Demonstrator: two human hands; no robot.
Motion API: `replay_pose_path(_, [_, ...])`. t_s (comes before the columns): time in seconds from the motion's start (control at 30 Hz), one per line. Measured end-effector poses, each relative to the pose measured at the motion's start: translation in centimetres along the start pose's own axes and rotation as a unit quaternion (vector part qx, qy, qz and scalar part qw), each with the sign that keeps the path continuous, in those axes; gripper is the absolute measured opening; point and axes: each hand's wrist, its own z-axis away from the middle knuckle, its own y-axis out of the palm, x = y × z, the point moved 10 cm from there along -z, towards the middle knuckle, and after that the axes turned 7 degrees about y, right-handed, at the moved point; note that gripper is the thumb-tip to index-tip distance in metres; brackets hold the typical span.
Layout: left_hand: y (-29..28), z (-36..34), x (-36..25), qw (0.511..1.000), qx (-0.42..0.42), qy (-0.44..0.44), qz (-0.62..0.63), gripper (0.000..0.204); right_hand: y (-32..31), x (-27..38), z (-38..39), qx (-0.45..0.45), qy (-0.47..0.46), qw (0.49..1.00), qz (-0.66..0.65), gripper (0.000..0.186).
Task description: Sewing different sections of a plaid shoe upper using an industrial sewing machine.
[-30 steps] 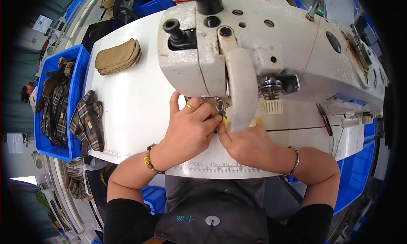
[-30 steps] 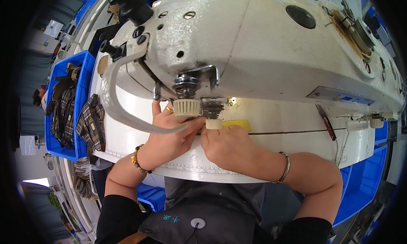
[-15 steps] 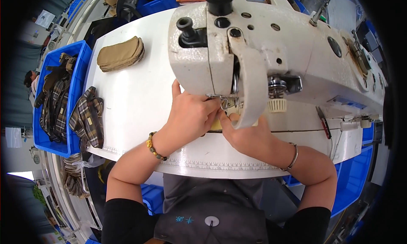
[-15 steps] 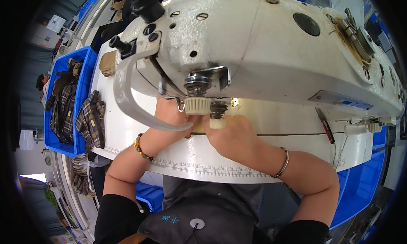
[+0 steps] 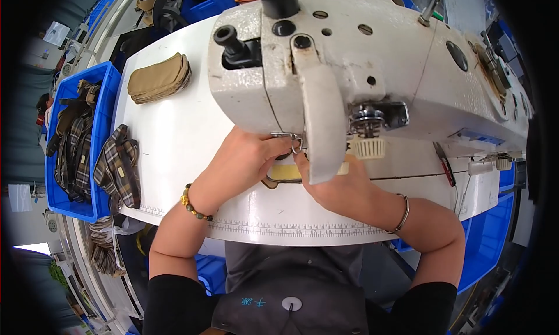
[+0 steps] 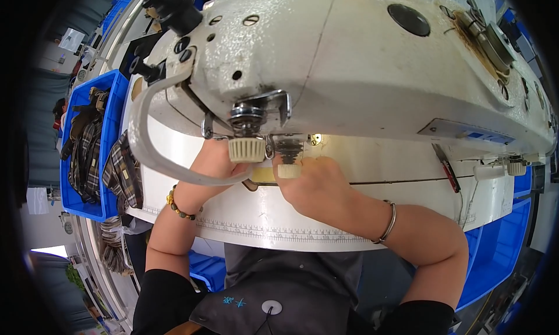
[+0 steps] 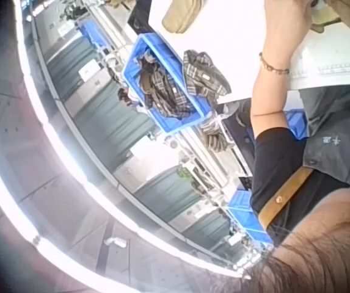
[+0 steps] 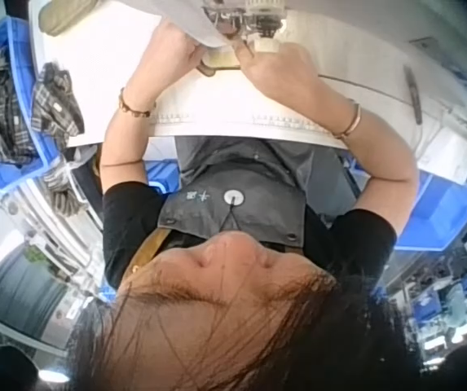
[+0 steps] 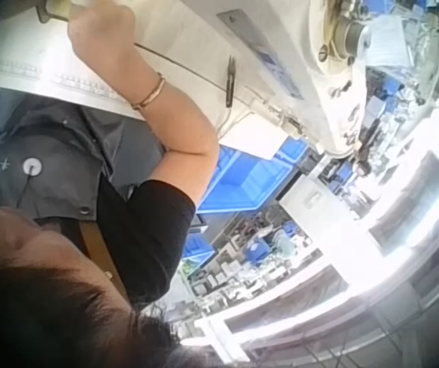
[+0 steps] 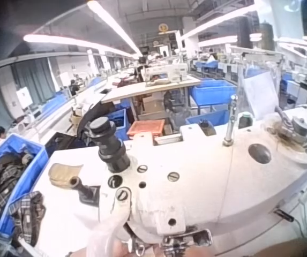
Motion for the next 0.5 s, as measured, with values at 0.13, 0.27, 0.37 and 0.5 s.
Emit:
replay_pose_path(0.13, [0.6, 0.0, 0.4, 0.998, 0.027, -0.046, 0.017, 0.024, 0.1, 0.1, 0.1, 0.009, -0.005, 1.0, 0.012, 0.043])
replay_pose_path(0.27, [1.5, 0.4, 0.6, 0.996, 0.065, -0.056, 0.001, 0.025, 0.1, 0.1, 0.1, 0.008, 0.002, 1.0, 0.011, 0.043])
replay_pose_path(0.37, [1.4, 0.5, -0.1, 0.997, 0.05, 0.007, -0.064, 0.028, 0.1, 0.3, 0.1, 0.009, -0.007, 1.0, 0.027, 0.044])
replay_pose_path(0.5, [1.9, 0.6, -0.1, 0.994, 0.066, 0.014, -0.084, 0.031, 0.3, 0.2, 0.2, 0.011, -0.013, 1.0, 0.023, 0.044])
